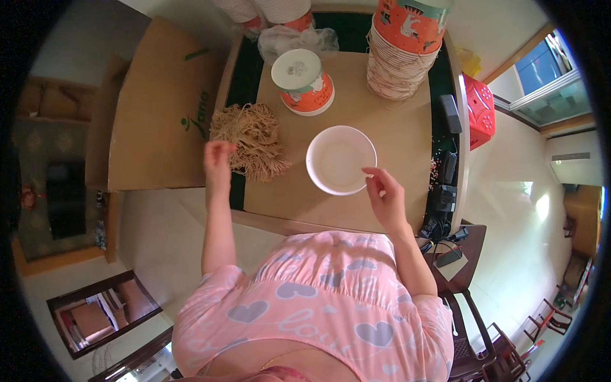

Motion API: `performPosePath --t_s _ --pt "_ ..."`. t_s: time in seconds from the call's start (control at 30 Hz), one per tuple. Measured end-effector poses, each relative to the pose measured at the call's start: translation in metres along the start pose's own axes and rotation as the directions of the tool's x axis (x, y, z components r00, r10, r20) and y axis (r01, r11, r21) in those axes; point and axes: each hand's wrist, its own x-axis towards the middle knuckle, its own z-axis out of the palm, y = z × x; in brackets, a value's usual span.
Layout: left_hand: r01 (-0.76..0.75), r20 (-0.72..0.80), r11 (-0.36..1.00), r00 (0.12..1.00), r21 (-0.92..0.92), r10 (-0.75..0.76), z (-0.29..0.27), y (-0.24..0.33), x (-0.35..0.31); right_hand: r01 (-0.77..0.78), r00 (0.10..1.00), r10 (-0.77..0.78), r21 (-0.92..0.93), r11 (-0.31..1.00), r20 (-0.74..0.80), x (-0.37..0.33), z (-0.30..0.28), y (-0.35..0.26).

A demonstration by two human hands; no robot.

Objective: Placing filler material into paper bowls and organizing them on a workbench.

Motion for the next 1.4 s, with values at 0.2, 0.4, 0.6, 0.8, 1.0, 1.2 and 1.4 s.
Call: performPosePath --t_s 0.2,0.4,0.6,0.8,1.0,1.2,1.4 --pt "-0.349 -0.388 0.911 0.888 -0.218 0.247 -0.028 0.100 0.001 0.131 0.971 -0.150 0.108 0.986 0.188 -0.008 0.035 -0.033" --pt "-0.483 -0.052 0.876 0.875 0.002 0.482 -0.017 0.173 -0.047 0.291 0.939 -0.314 0.167 0.942 0.139 -0.001 0.046 -0.073" --pt "-0.238 0.453 0.967 0.874 0.086 0.175 0.072 0.120 -0.101 0.013 0.976 -0.130 0.548 0.836 0.174 -0.011 0.073 -0.056" --pt "-0.046 0.544 0.997 0.839 0.058 0.007 0.099 0.082 -0.135 -0.194 0.974 0.062 0.653 0.732 0.219 -0.022 0.057 -0.027" --pt "-0.306 0.524 0.951 0.816 0.037 0.242 0.115 0.065 -0.127 -0.247 0.969 0.156 0.723 0.645 0.191 -0.022 0.043 -0.024" --pt "0.275 0.658 0.954 0.698 0.118 -0.283 0.124 0.062 -0.112 -0.034 0.982 0.027 0.036 0.999 0.188 -0.011 0.009 -0.025" --pt "0.490 0.809 0.871 0.525 -0.033 -0.265 0.162 0.045 -0.107 0.254 0.953 -0.211 -0.197 0.947 0.216 -0.005 0.003 -0.012"
